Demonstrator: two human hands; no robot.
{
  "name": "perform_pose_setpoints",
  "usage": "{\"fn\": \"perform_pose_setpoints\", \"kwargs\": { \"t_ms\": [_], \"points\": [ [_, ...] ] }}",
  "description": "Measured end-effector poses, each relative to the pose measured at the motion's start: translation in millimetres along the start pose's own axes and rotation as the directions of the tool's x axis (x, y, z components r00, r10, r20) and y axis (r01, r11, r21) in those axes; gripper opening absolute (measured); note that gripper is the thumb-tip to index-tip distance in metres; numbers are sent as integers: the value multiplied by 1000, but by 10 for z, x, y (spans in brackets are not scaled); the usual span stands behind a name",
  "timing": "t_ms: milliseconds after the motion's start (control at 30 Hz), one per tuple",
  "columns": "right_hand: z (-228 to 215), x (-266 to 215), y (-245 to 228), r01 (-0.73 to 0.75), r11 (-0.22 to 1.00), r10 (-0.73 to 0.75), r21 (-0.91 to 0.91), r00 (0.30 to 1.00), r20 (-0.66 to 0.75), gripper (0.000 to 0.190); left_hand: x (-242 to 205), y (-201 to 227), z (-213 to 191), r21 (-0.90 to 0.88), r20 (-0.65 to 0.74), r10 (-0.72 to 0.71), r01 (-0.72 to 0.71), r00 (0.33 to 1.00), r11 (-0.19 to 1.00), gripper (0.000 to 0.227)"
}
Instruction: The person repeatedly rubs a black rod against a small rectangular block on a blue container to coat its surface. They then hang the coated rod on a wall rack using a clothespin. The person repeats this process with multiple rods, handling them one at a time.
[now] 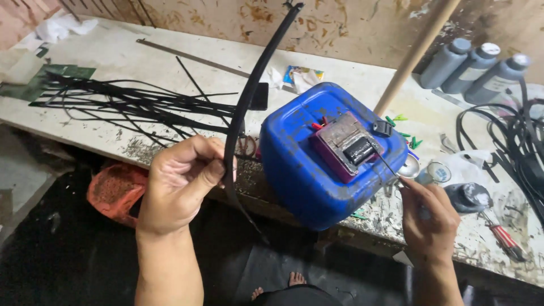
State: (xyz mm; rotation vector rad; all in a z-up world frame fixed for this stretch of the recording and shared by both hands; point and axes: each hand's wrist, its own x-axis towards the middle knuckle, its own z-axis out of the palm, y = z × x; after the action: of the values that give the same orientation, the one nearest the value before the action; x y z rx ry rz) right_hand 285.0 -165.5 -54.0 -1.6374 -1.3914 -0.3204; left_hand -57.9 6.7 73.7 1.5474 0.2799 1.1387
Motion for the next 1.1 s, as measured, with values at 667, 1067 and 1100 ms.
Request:
{"fn": "perform_pose_setpoints", "kwargs": {
  "t_ms": [667,1067,1100],
  "points": [
    [111,-190,94,-171,927,117,334,978,174,26,194,47,72,-24,-9,25,-25,1000,999,9],
    [45,583,-440,126,836,-355,535,867,349,22,585,212,162,-94,191,88,-71,978,993,5],
    [66,622,-488,167,826,-398,538,848,349,24,604,236,175,-59,207,95,-84,974,995,5]
  ]
}}
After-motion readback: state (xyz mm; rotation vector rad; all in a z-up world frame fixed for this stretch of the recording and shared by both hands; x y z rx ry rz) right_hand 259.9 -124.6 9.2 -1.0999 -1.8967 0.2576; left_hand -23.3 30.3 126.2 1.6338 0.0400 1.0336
